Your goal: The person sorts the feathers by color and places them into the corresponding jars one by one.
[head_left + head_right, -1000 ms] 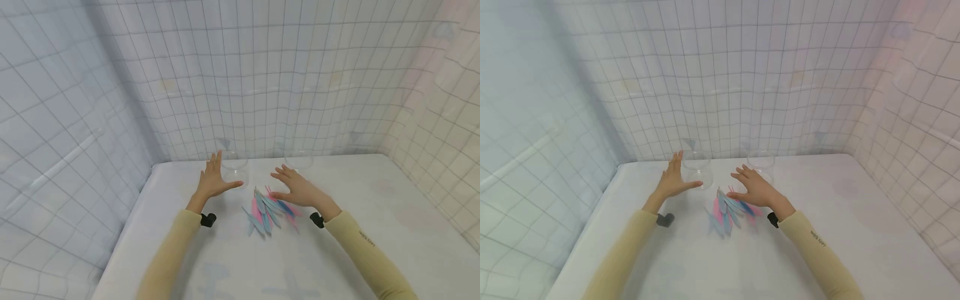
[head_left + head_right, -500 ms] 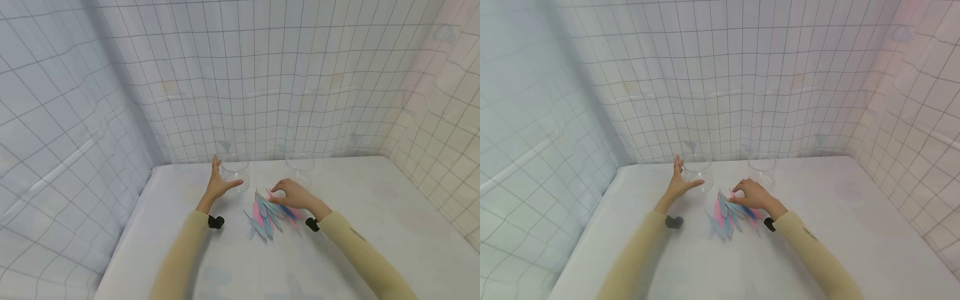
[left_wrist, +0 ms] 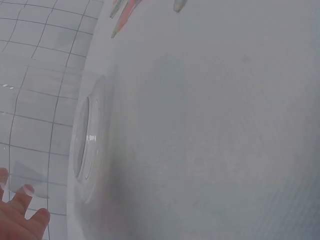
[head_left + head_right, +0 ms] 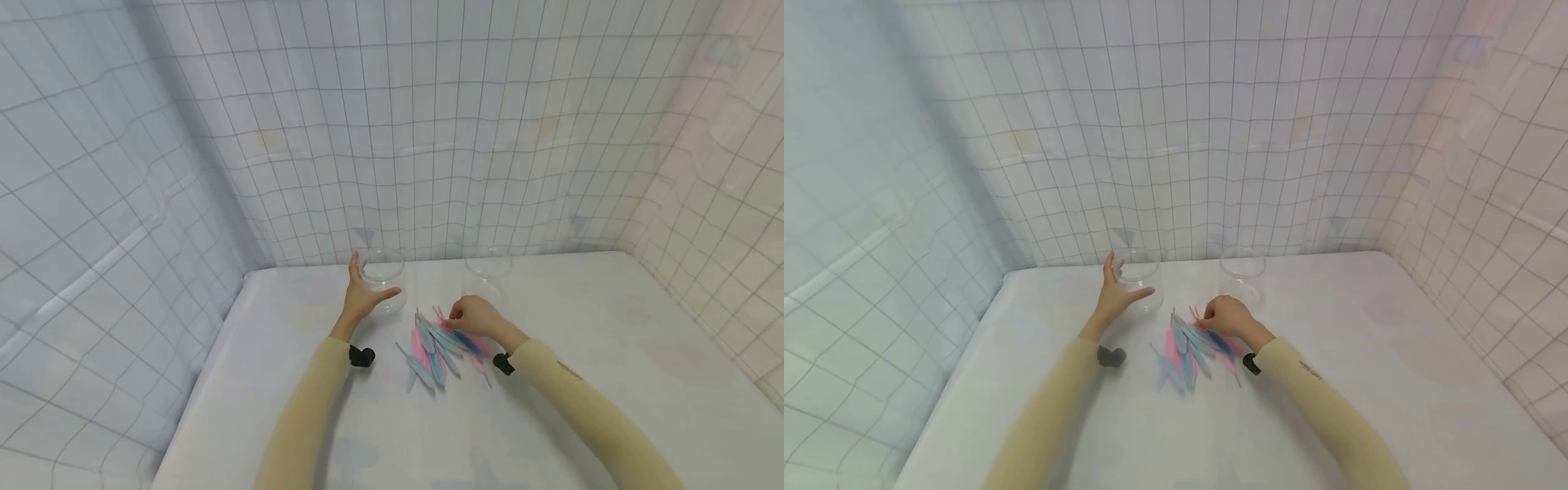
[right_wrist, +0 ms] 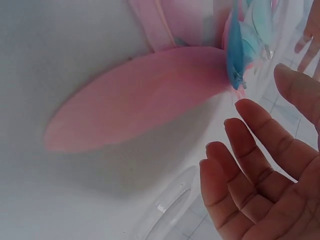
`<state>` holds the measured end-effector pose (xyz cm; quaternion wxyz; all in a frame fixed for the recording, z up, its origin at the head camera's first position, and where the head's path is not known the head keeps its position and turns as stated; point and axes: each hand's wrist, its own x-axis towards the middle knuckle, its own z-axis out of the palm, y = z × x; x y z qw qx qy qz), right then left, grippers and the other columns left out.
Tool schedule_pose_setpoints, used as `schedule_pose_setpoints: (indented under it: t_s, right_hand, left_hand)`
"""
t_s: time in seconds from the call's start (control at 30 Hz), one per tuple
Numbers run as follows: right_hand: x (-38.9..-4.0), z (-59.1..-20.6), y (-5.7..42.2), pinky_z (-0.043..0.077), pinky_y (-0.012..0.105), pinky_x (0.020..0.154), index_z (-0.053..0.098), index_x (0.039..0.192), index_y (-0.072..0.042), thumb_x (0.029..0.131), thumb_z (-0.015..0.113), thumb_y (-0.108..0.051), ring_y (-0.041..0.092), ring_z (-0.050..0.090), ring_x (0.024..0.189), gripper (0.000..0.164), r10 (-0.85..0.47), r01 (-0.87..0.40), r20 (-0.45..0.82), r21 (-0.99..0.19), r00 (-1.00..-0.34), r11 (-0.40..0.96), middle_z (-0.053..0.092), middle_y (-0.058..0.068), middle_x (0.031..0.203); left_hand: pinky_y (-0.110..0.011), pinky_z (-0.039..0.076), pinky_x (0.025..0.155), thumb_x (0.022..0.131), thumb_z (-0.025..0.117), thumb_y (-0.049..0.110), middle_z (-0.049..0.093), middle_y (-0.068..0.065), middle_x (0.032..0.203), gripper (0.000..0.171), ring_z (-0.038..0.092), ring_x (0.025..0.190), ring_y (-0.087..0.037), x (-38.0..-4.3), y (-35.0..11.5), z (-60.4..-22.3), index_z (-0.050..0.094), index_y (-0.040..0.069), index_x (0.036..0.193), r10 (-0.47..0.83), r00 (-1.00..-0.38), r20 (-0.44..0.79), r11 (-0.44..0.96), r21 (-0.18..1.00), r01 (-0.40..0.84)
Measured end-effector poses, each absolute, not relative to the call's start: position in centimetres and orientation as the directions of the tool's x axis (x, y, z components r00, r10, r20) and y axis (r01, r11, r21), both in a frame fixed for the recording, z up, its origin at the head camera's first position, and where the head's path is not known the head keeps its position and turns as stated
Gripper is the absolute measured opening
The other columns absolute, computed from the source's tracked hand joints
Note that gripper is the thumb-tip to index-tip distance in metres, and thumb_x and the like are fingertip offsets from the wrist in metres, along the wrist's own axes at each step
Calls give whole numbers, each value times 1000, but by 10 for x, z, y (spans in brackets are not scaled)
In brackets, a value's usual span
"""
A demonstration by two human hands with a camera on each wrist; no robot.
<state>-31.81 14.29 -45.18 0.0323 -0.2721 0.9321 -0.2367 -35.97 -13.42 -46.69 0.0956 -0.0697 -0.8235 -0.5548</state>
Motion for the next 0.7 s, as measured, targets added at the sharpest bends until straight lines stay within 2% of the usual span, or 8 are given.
schedule_pose_setpoints:
  t_s: [0.3,0.53,0.7]
  right_hand:
    - [-319,-454,139,43,26,52,70,74,-9,85,73,-27,11,51,57,21,-445,-394,-10,-445,-896,804,59,-6,64]
    - [-322,-458,137,44,28,51,69,71,-11,80,76,-33,12,52,56,25,-367,-322,-26,-425,-930,846,59,-5,64]
    - [-325,-462,135,45,30,52,70,74,-13,78,77,-36,13,53,60,24,-315,-269,-49,-406,-948,873,60,-5,68]
  left_hand:
    - [-52,22,108,69,86,34,30,-8,151,122,25,137,-33,-363,-133,-469,-2,20,152,2,-972,237,383,897,220]
    - [-48,28,106,68,86,41,34,-7,148,113,30,134,-30,-363,-134,-470,15,8,149,3,-971,238,410,886,218]
    - [-47,31,105,67,85,45,33,-3,149,110,31,134,-29,-364,-134,-469,19,10,148,11,-973,228,429,878,211]
